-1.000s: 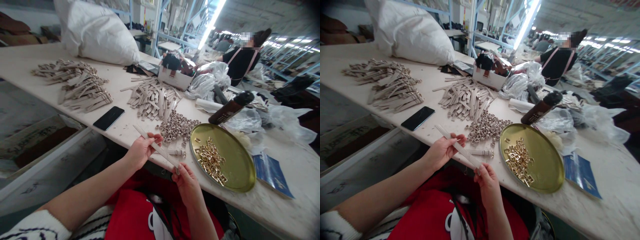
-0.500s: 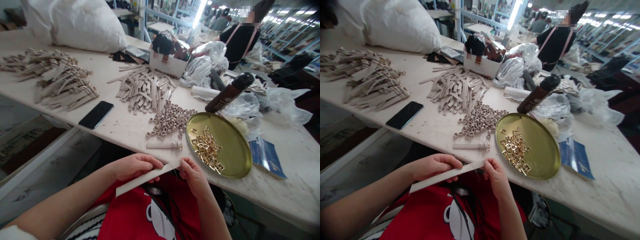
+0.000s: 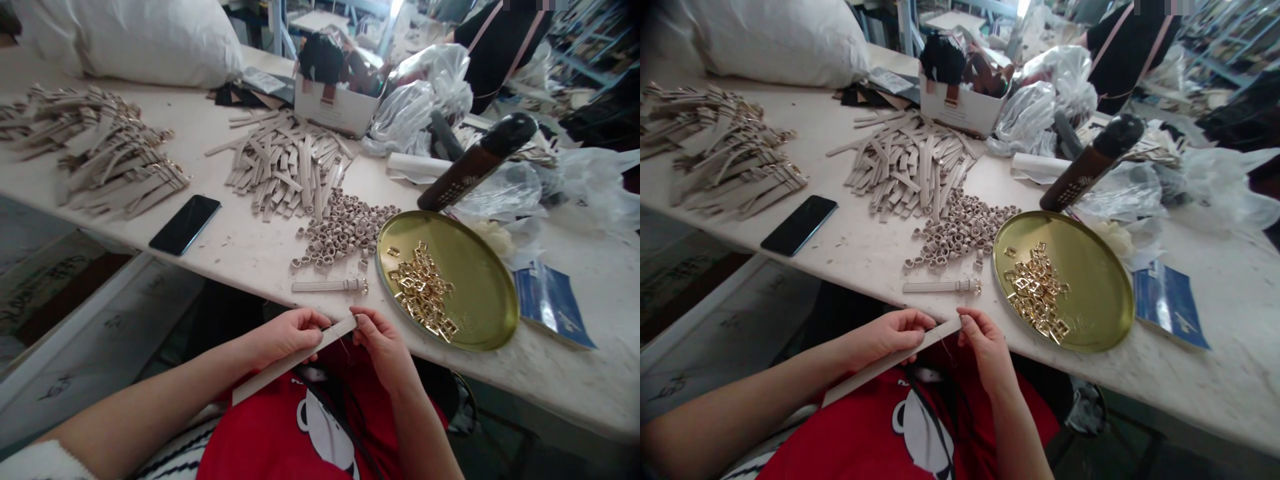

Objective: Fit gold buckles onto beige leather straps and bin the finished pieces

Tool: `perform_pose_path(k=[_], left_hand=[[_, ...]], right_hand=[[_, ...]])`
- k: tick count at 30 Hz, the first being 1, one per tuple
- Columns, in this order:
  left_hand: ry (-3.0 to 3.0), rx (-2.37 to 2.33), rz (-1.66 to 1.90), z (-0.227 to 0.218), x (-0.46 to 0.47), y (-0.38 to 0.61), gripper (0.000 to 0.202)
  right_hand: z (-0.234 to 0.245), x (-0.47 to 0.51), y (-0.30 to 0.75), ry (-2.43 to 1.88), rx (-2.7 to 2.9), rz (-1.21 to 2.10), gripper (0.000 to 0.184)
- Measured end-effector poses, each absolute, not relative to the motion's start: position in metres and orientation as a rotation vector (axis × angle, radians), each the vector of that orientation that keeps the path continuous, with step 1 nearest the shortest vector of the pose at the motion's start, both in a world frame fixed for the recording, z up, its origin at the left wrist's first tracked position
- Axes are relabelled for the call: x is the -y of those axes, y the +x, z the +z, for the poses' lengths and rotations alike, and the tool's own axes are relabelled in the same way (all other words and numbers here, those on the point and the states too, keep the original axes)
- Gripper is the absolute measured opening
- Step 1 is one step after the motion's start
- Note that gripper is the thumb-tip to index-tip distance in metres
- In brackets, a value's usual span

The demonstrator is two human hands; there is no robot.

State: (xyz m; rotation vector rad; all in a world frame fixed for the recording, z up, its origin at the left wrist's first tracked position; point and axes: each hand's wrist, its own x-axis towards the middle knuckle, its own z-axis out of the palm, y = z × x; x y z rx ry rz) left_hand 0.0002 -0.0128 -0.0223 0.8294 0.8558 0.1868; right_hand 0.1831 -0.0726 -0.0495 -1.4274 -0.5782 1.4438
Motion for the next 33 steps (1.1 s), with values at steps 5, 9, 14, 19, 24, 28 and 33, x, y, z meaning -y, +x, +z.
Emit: perform_pose_path(k=[5, 9, 14, 19, 24, 28, 33], left_hand=[[0.821, -0.876, 0.189, -0.026, 0.012, 0.001, 0.028], [0.801, -0.899, 0.191, -0.025, 0.012, 0.001, 0.029], [0.766, -0.953, 0.192, -0.021, 0.012, 0.002, 0.023], [0.597, -0.948, 0.232, -0.017, 0.012, 0.001, 0.024], [0.393, -0.825, 0.287, -0.012, 0.008, -0.002, 0.027], [0.321, -0.763, 0.375, -0.012, 0.005, -0.002, 0.029], [0.300, -0.746, 0.412, -0.009, 0.005, -0.001, 0.031]], right_hand=[[-0.048, 0.072, 0.182, -1.413, 0.465, 1.409, 0.035], [-0.047, 0.072, 0.183, -1.407, 0.402, 1.400, 0.036], [-0.048, 0.075, 0.182, -1.374, 0.387, 1.430, 0.028], [-0.051, 0.080, 0.178, -1.383, 0.400, 1.442, 0.027], [-0.055, 0.085, 0.173, -1.398, 0.424, 1.453, 0.029], [-0.056, 0.087, 0.170, -1.390, 0.426, 1.436, 0.031], [-0.053, 0.090, 0.164, -1.401, 0.435, 1.438, 0.031]])
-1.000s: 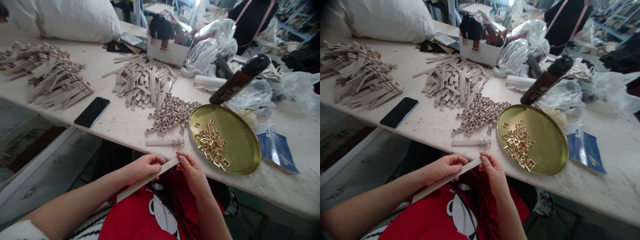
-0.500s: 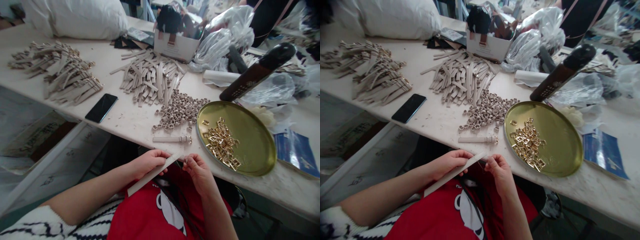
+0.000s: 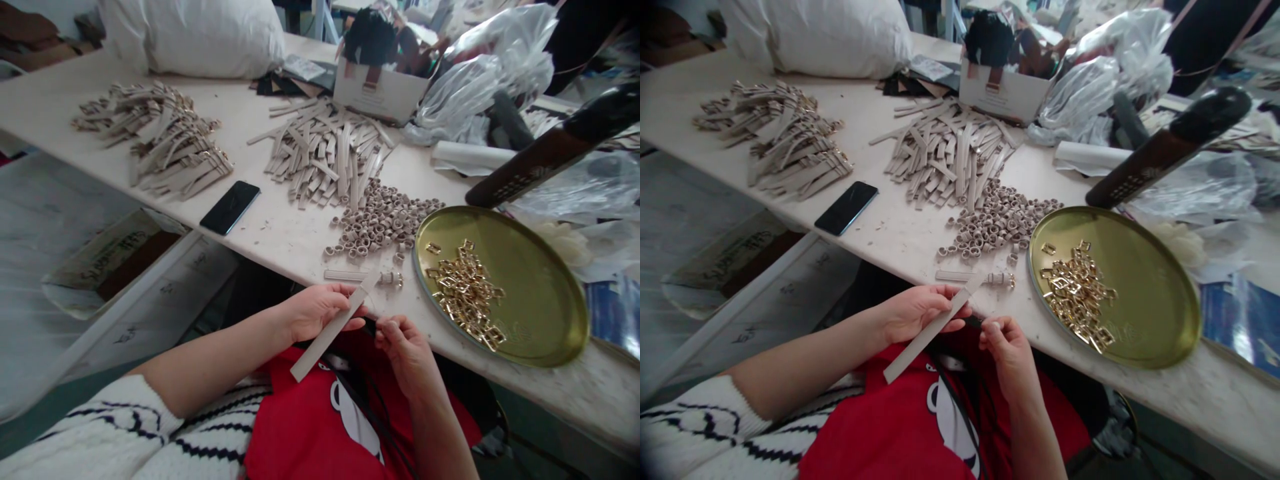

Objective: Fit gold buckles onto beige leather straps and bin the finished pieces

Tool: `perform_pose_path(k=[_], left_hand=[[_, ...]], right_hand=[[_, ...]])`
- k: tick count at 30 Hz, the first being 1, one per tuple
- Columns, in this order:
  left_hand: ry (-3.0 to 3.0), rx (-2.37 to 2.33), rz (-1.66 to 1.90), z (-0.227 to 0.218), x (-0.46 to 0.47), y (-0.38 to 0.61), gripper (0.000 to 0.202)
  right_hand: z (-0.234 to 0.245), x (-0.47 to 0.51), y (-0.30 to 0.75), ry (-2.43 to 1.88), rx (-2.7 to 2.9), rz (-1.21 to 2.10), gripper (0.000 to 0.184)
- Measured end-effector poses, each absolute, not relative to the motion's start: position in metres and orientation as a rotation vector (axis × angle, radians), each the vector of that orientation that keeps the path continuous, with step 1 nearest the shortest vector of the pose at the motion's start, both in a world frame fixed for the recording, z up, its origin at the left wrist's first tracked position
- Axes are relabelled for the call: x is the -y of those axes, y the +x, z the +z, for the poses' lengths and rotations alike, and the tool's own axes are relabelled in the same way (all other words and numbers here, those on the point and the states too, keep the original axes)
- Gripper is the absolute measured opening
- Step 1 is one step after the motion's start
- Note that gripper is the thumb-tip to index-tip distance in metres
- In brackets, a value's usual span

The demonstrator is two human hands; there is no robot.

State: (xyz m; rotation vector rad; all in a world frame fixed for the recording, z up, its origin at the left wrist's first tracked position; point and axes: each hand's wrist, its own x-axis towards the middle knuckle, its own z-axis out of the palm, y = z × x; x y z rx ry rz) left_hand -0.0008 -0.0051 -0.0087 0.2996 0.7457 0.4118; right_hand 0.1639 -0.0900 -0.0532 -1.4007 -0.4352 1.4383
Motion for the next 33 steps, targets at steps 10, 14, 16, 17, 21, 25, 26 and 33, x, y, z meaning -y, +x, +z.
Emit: perform_pose_path(k=[10, 14, 16, 17, 21, 25, 26, 33], left_hand=[[0.302, -0.756, 0.459, -0.001, 0.014, -0.003, 0.034], [0.314, -0.747, 0.467, 0.000, 0.020, -0.005, 0.035], [0.317, -0.745, 0.471, 0.001, 0.023, -0.006, 0.036], [0.319, -0.745, 0.474, 0.002, 0.024, -0.006, 0.036], [0.323, -0.758, 0.486, 0.005, 0.031, -0.008, 0.035], [0.325, -0.745, 0.506, 0.005, 0.037, -0.011, 0.035], [0.327, -0.744, 0.515, 0.005, 0.039, -0.011, 0.035], [0.332, -0.745, 0.577, 0.008, 0.050, -0.015, 0.032]], right_hand=[[-0.055, 0.105, 0.154, -1.437, 0.529, 1.413, 0.031], [-0.052, 0.111, 0.149, -1.395, 0.522, 1.410, 0.031], [-0.050, 0.114, 0.146, -1.378, 0.498, 1.417, 0.029], [-0.049, 0.116, 0.145, -1.368, 0.479, 1.425, 0.028], [-0.046, 0.121, 0.140, -1.308, 0.362, 1.468, 0.030], [-0.044, 0.128, 0.137, -1.271, 0.310, 1.514, 0.029], [-0.043, 0.130, 0.136, -1.265, 0.318, 1.529, 0.027], [-0.043, 0.144, 0.123, -1.183, 0.306, 1.637, 0.024]])
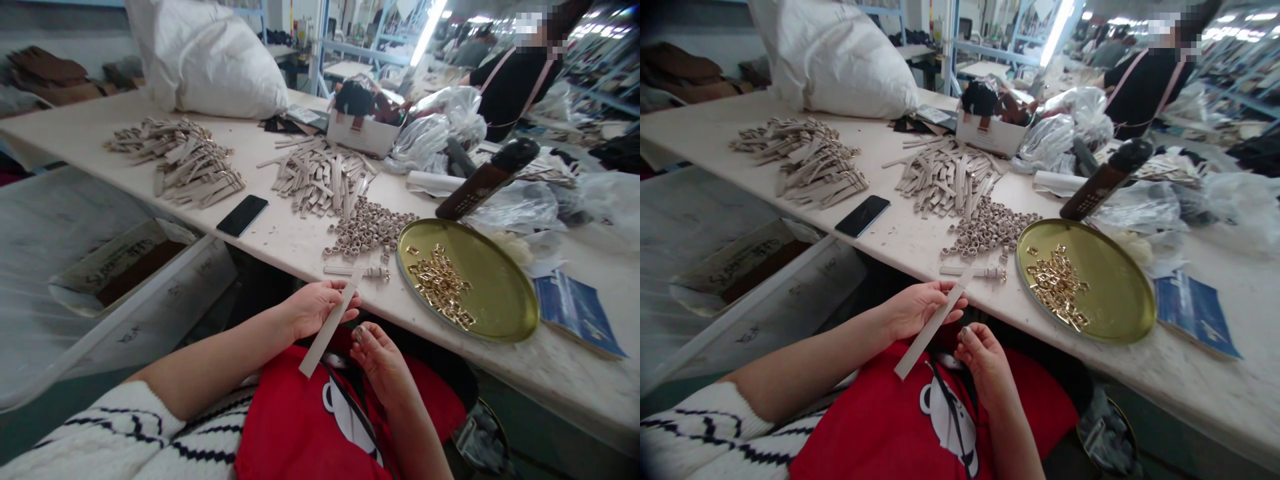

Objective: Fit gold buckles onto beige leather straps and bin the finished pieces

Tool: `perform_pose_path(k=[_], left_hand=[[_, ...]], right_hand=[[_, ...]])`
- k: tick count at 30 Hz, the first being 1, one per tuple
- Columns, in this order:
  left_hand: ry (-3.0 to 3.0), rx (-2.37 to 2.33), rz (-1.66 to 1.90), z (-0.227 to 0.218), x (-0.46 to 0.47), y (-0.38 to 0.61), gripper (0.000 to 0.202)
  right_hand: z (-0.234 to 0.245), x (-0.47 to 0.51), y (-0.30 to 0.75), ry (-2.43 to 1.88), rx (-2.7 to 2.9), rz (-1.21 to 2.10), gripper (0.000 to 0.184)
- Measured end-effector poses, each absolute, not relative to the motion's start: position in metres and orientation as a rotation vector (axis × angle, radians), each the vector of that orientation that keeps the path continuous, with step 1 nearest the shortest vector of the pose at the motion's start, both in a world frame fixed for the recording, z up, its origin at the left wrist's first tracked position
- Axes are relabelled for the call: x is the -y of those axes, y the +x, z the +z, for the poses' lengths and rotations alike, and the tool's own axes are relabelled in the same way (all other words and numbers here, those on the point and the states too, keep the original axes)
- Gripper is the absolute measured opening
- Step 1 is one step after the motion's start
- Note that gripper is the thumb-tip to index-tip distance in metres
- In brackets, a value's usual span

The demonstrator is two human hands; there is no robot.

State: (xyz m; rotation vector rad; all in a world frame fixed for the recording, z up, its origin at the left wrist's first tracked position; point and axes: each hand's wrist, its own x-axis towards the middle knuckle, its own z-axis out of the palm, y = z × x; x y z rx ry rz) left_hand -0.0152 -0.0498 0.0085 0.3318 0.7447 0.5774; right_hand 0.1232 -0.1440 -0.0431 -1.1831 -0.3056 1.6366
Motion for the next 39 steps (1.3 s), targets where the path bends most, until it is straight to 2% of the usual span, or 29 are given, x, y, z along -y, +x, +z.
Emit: perform_pose_path(k=[3, 10, 15, 19, 28, 33, 39], left_hand=[[0.323, -0.763, 0.593, 0.011, 0.054, -0.017, 0.031], [0.334, -0.751, 0.586, 0.014, 0.064, -0.020, 0.028], [0.206, -0.681, 0.506, 0.011, 0.065, -0.025, 0.015], [0.098, -0.549, 0.382, 0.009, 0.064, -0.030, 0.038], [0.053, -0.483, 0.365, 0.006, 0.059, -0.032, 0.039], [0.061, -0.570, 0.392, 0.001, 0.056, -0.031, 0.047], [0.025, -0.560, 0.382, -0.007, 0.049, -0.031, 0.045]], right_hand=[[-0.043, 0.150, 0.116, -1.167, 0.315, 1.682, 0.029], [-0.041, 0.161, 0.107, -1.118, 0.362, 1.692, 0.021], [-0.045, 0.164, 0.107, -1.100, 0.336, 1.697, 0.021], [-0.046, 0.163, 0.104, -1.082, 0.340, 1.715, 0.021], [-0.048, 0.158, 0.103, -1.046, 0.318, 1.721, 0.019], [-0.050, 0.154, 0.103, -1.066, 0.289, 1.728, 0.022], [-0.048, 0.147, 0.100, -1.097, 0.261, 1.716, 0.025]])
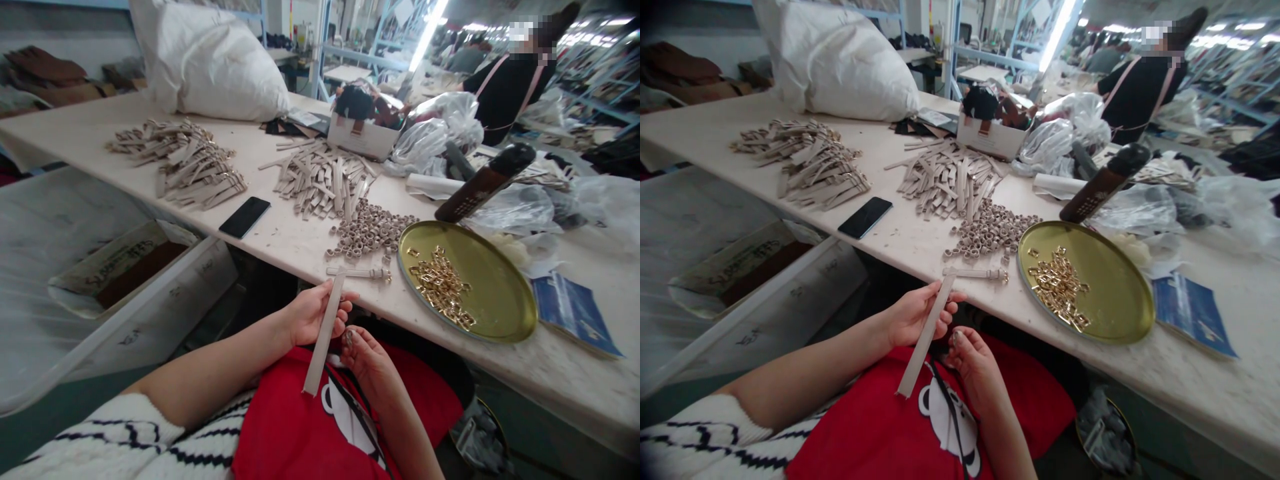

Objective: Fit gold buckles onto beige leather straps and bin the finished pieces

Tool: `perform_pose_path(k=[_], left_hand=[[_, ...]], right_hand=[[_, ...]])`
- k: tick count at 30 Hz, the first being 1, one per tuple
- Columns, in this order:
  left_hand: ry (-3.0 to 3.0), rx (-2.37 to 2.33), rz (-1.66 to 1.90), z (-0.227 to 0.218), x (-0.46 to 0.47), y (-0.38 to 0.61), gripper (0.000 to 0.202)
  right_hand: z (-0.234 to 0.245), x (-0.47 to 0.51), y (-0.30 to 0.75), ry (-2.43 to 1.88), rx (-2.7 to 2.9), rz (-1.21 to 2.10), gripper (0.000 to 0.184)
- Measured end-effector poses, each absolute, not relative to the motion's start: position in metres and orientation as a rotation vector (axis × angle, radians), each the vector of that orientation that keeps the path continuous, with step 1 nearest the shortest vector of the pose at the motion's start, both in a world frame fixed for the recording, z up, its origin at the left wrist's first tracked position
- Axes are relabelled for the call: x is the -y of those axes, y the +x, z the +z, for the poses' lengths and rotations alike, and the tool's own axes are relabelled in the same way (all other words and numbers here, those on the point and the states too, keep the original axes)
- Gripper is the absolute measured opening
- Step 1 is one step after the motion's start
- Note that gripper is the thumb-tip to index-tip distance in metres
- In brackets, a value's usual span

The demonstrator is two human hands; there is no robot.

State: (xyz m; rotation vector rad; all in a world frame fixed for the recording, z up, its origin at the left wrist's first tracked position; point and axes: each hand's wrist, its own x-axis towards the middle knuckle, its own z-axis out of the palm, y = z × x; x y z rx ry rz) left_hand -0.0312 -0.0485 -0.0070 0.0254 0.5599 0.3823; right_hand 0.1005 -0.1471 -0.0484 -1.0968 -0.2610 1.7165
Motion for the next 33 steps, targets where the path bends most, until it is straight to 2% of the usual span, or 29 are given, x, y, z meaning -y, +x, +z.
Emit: perform_pose_path(k=[17, 23, 25, 29, 31, 33], left_hand=[[-0.061, -0.562, 0.337, -0.029, 0.007, -0.015, 0.037], [0.327, -0.665, 0.371, -0.023, -0.002, -0.006, 0.012], [0.595, -0.707, 0.388, -0.020, -0.005, -0.006, 0.016], [0.878, -0.690, 0.353, -0.019, -0.010, -0.006, 0.045], [0.884, -0.679, 0.334, -0.019, -0.012, -0.005, 0.046], [0.875, -0.674, 0.305, -0.018, -0.013, -0.001, 0.034]], right_hand=[[-0.059, 0.120, 0.110, -1.153, 0.146, 1.700, 0.023], [-0.048, 0.110, 0.127, -1.164, 0.115, 1.594, 0.024], [-0.044, 0.106, 0.132, -1.152, 0.087, 1.544, 0.023], [-0.040, 0.098, 0.138, -1.143, 0.039, 1.497, 0.023], [-0.041, 0.094, 0.140, -1.144, 0.032, 1.487, 0.022], [-0.042, 0.091, 0.142, -1.139, 0.019, 1.469, 0.023]])
